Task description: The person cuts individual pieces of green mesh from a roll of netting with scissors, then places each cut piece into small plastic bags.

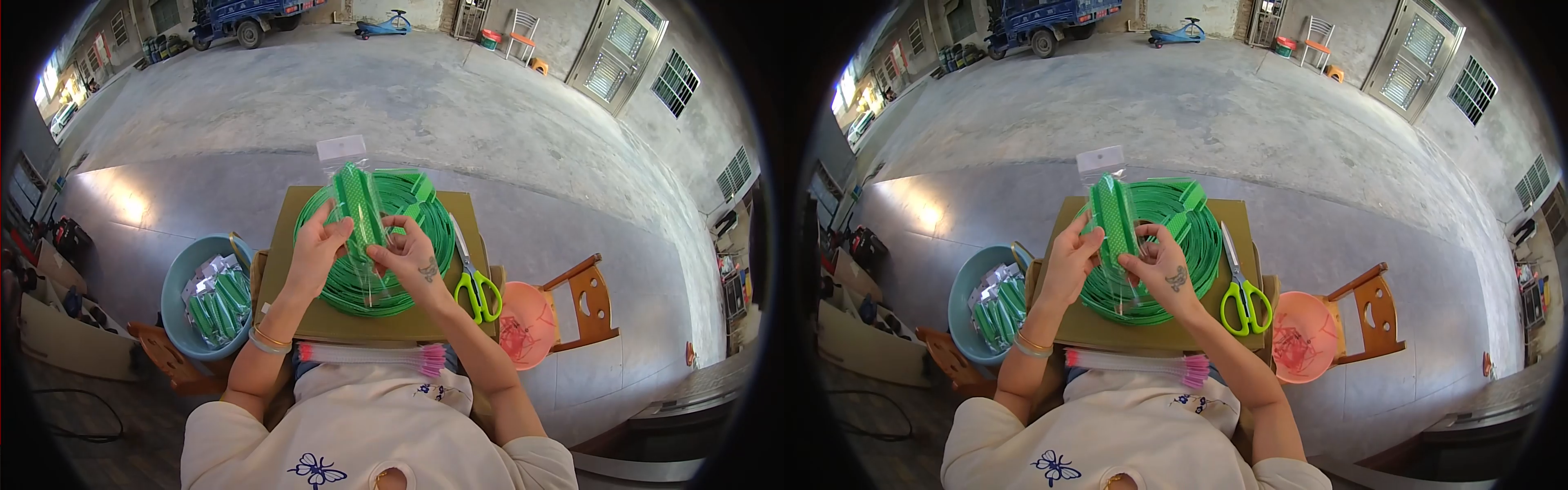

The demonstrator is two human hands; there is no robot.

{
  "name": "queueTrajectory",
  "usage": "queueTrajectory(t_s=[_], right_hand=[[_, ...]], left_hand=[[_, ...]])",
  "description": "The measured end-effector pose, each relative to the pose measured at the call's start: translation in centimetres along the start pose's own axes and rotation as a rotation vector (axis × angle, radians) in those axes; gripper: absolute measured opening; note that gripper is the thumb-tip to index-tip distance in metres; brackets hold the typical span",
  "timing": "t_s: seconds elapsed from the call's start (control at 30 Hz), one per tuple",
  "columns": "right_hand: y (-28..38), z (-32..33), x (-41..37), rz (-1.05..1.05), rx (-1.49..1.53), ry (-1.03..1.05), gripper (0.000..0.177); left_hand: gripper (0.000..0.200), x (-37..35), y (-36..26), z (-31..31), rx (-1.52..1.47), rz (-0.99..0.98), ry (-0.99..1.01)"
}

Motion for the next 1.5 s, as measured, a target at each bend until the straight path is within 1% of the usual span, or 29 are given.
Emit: queueTrajectory(t_s=[0.07,0.1,0.17,0.2,0.27,0.3,0.4,0.43,0.47,0.53,0.63,0.73,0.83,0.93,1.03,1.1,1.13,1.2,1.27,1.3,1.37,1.43,1.5], right_hand=[[-0.3,0.9,0.1,0.017,0.035,-0.105,0.042],[-0.2,1.3,0.1,0.046,0.019,-0.157,0.042],[-1.0,2.0,-0.1,0.079,-0.145,-0.170,0.043],[-1.3,2.3,-0.2,0.093,-0.228,-0.176,0.043],[-1.3,2.6,-0.9,0.018,-0.407,-0.173,0.045],[-1.5,2.8,-1.2,-0.020,-0.497,-0.168,0.046],[0.7,3.1,-2.2,0.330,-0.899,-0.184,0.036],[0.8,2.9,-2.4,0.297,-0.851,-0.090,0.023],[0.5,2.3,-2.7,0.274,-0.871,0.061,0.020],[-0.3,1.1,-3.5,0.231,-0.901,0.362,0.017],[-1.1,0.9,-3.7,0.128,-0.927,0.436,0.016],[-1.7,0.9,-3.7,0.126,-0.943,0.450,0.016],[-1.1,0.4,-4.0,0.371,-0.956,0.380,0.016],[1.2,-0.1,-4.6,0.476,-0.851,0.352,0.013],[4.4,3.4,-4.5,0.325,-0.634,0.226,0.008],[4.5,10.7,-4.6,0.119,-0.397,-0.118,0.006],[4.5,14.5,-4.8,0.126,-0.322,-0.188,0.005],[3.0,22.5,-6.7,-0.032,-0.547,-0.434,0.006],[-0.1,28.5,-10.4,-0.139,-0.942,-0.441,0.012],[-2.2,30.7,-12.6,-0.174,-0.947,-0.526,0.014],[-8.1,33.9,-17.2,-0.378,-1.065,-0.417,0.011],[-13.8,34.8,-21.4,-0.570,-1.302,-0.227,0.012],[-17.1,32.8,-22.9,-0.539,-1.551,0.035,0.014]], left_hand=[[0.031,-0.1,1.8,-1.0,-0.223,0.175,0.103],[0.028,-0.4,3.0,-1.4,-0.131,0.250,0.118],[0.023,-1.2,5.8,-2.0,0.053,0.399,0.154],[0.021,-1.2,6.6,-2.0,0.054,0.395,0.161],[0.020,-1.0,8.2,-1.8,0.054,0.387,0.174],[0.021,-1.0,8.9,-1.7,0.039,0.423,0.163],[0.021,-0.9,9.7,-1.3,0.033,0.509,0.138],[0.020,-0.9,9.5,-1.2,0.056,0.527,0.138],[0.020,-1.1,9.7,-1.2,0.078,0.549,0.140],[0.021,-1.0,10.1,-1.1,0.079,0.527,0.147],[0.021,-0.9,10.2,-1.2,0.114,0.490,0.131],[0.021,-0.9,10.3,-1.1,0.123,0.482,0.130],[0.021,-0.6,10.6,-0.8,0.073,0.457,0.152],[0.021,-0.7,10.3,-1.1,0.073,0.465,0.128],[0.021,-0.9,10.0,-0.8,0.061,0.510,0.098],[0.021,-1.2,9.7,-0.6,0.036,0.524,0.099],[0.021,-1.4,9.5,-0.6,0.022,0.522,0.104],[0.023,-1.7,9.3,-0.4,-0.002,0.518,0.114],[0.024,-1.8,9.3,-0.2,-0.027,0.512,0.122],[0.024,-1.8,9.2,-0.1,-0.036,0.507,0.118],[0.024,-2.0,9.4,0.0,-0.048,0.514,0.114],[0.026,-2.0,9.5,-0.1,-0.054,0.523,0.115],[0.027,-2.0,9.6,-0.2,-0.049,0.535,0.129]])
Point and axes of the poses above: each hand's wrist, its own x-axis towards the middle knuckle, its own z-axis out of the back of the hand, y = z × x, the point moved 8 cm from there along x, towards the middle knuckle, and after that the axes turned 9 degrees about z, right-handed, at the moved point
